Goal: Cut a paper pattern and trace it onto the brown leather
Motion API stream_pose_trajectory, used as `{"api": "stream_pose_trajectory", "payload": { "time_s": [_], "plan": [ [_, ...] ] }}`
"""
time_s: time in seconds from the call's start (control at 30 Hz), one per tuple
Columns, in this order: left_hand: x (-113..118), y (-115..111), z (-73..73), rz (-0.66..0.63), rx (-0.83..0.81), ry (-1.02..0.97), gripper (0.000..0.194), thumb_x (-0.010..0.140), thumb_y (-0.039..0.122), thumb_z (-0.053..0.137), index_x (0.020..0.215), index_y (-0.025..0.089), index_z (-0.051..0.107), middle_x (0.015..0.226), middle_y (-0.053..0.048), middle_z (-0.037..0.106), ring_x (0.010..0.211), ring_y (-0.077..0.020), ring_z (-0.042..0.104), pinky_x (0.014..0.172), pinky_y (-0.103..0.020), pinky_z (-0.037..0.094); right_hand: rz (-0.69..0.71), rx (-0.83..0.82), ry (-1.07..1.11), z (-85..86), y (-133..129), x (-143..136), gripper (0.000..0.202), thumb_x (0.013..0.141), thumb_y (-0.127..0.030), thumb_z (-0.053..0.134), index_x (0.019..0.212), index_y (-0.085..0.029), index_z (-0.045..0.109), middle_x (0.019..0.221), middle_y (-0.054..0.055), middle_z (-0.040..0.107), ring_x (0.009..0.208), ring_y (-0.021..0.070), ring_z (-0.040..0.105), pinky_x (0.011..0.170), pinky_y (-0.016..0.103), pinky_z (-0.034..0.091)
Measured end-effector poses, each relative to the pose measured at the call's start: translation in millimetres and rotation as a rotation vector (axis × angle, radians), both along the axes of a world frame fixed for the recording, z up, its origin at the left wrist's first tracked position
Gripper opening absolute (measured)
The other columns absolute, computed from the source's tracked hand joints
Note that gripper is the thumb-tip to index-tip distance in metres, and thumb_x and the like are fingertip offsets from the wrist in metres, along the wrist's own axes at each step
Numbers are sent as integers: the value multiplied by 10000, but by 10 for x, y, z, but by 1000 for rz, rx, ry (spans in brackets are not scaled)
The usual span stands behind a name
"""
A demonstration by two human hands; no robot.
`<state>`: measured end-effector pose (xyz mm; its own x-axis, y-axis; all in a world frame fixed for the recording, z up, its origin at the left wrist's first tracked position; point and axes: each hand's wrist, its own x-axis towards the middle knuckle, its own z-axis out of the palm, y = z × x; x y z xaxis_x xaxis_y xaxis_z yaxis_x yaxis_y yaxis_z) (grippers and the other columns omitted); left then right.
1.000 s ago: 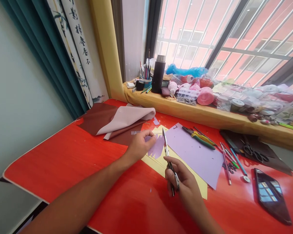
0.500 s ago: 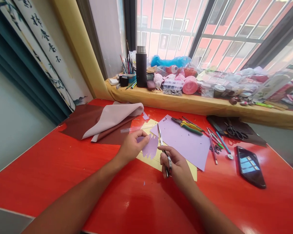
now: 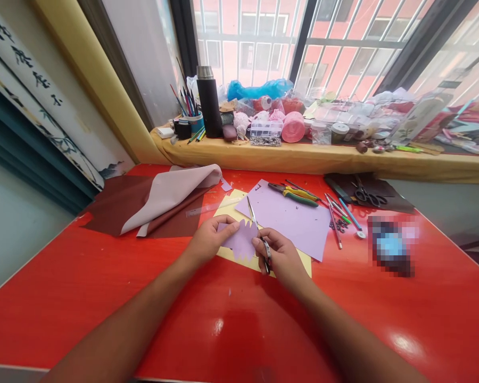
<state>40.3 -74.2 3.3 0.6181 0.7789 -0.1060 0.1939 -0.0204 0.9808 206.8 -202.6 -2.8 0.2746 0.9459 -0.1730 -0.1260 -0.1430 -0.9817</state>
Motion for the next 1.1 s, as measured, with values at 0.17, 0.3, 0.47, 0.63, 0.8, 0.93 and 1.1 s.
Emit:
{"api": "stream_pose_trajectory", "payload": {
  "time_s": [0.17, 0.3, 0.47, 0.63, 0.8, 0.93, 1.1],
  "plan": [
    [-4, 16, -14, -6, -20, 0, 521, 801, 711, 758, 823, 202, 651, 686, 37, 564, 615, -127, 472, 592, -258, 361, -25, 2, 21, -20, 21, 39, 412, 828, -597, 813, 906, -231, 639, 697, -67, 558, 438, 97, 509, 461, 257, 388],
    [-4, 12, -27, -19, -31, -9, 522, 802, 710, 767, 818, 202, 647, 697, 37, 572, 625, -131, 488, 604, -260, 378, -48, 11, 14, -43, 35, 66, 417, 828, -605, 813, 927, -236, 646, 638, -80, 528, 429, 102, 483, 470, 264, 382],
    [-5, 30, -64, -29, -46, -11, 502, 827, 688, 767, 834, 198, 659, 710, 34, 590, 634, -133, 508, 613, -261, 398, -53, 7, 8, -46, 38, 78, 421, 832, -614, 810, 927, -236, 649, 618, -84, 511, 426, 106, 476, 476, 267, 367],
    [-8, 12, -28, -106, -74, -41, 473, 801, 630, 823, 950, 196, 709, 846, -1, 693, 704, -154, 614, 668, -281, 479, -59, 14, 10, -25, 28, 74, 427, 832, -617, 813, 926, -233, 652, 618, -88, 496, 434, 105, 472, 478, 266, 373],
    [-4, -1, -26, -201, -100, 12, 471, 761, 554, 885, 1008, 192, 713, 829, -38, 755, 766, -198, 688, 757, -328, 539, -77, 17, 22, -33, 30, 83, 467, 816, -648, 830, 956, -235, 662, 637, -84, 506, 436, 110, 483, 478, 271, 393],
    [4, 36, -70, -120, -110, -37, 463, 721, 577, 909, 868, 182, 716, 796, -35, 722, 723, -176, 633, 705, -311, 521, -57, 25, 31, -67, 29, 53, 433, 834, -620, 816, 917, -232, 643, 712, -72, 532, 438, 95, 490, 469, 267, 388],
    [9, 71, -84, -52, -173, -167, 486, 712, 577, 934, 884, 157, 761, 763, -32, 699, 683, -145, 559, 669, -288, 458, 53, -7, 11, -83, -1, -17, 378, 891, -587, 765, 918, -224, 663, 708, -71, 532, 466, 96, 499, 481, 263, 387]
  ]
}}
